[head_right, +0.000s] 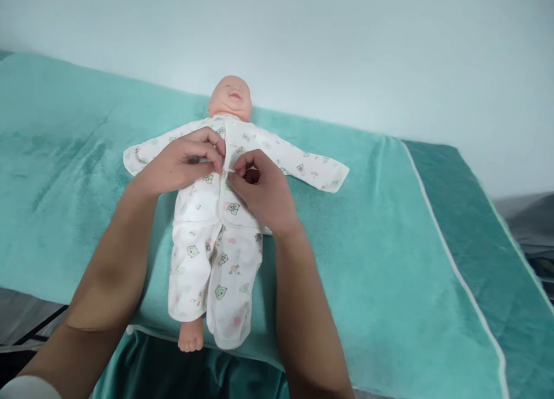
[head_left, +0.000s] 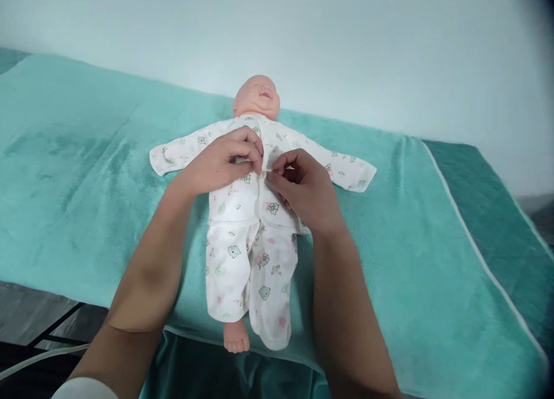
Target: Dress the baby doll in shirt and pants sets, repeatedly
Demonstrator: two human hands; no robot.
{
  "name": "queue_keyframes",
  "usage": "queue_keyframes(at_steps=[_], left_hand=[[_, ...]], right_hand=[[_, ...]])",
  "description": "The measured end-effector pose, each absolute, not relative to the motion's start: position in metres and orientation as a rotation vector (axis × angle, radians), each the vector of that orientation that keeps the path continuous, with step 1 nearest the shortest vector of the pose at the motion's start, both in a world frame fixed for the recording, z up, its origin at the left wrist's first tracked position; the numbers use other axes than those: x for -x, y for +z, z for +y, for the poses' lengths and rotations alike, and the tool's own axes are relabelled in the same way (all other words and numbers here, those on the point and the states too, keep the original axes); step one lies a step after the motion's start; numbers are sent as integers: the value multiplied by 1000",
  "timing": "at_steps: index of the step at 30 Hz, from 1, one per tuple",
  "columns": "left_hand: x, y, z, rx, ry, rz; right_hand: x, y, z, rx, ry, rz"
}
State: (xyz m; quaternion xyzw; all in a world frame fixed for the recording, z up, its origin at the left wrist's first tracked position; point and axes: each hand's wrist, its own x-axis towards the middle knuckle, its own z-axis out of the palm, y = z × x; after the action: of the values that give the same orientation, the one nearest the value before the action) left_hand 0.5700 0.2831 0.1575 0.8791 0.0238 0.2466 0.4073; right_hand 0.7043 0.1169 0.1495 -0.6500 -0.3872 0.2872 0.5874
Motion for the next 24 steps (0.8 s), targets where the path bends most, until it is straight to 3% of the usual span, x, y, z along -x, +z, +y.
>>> queue_keyframes(at_steps=[3,7,13,15,17,24], left_hand=[[-574,153,283,-2174,718,91],[-535,129,252,-2110,1152,330],[-330,30,135,-2307,1482,1321],[-254,-5,99,-2127,1300,1849],[-192,-33,74,-1826,724,2331],[-106,-56,49,-1289,163,2792]], right_hand=[[-708,146,116,1433,710,-897],[-708,144,114,1298,696,-838],[-701,148,119,1219,629,-662],[-698,149,120,1221,592,-652],[-696,149,121,1214,567,-665],[-697,141,120,1217,545,-655]])
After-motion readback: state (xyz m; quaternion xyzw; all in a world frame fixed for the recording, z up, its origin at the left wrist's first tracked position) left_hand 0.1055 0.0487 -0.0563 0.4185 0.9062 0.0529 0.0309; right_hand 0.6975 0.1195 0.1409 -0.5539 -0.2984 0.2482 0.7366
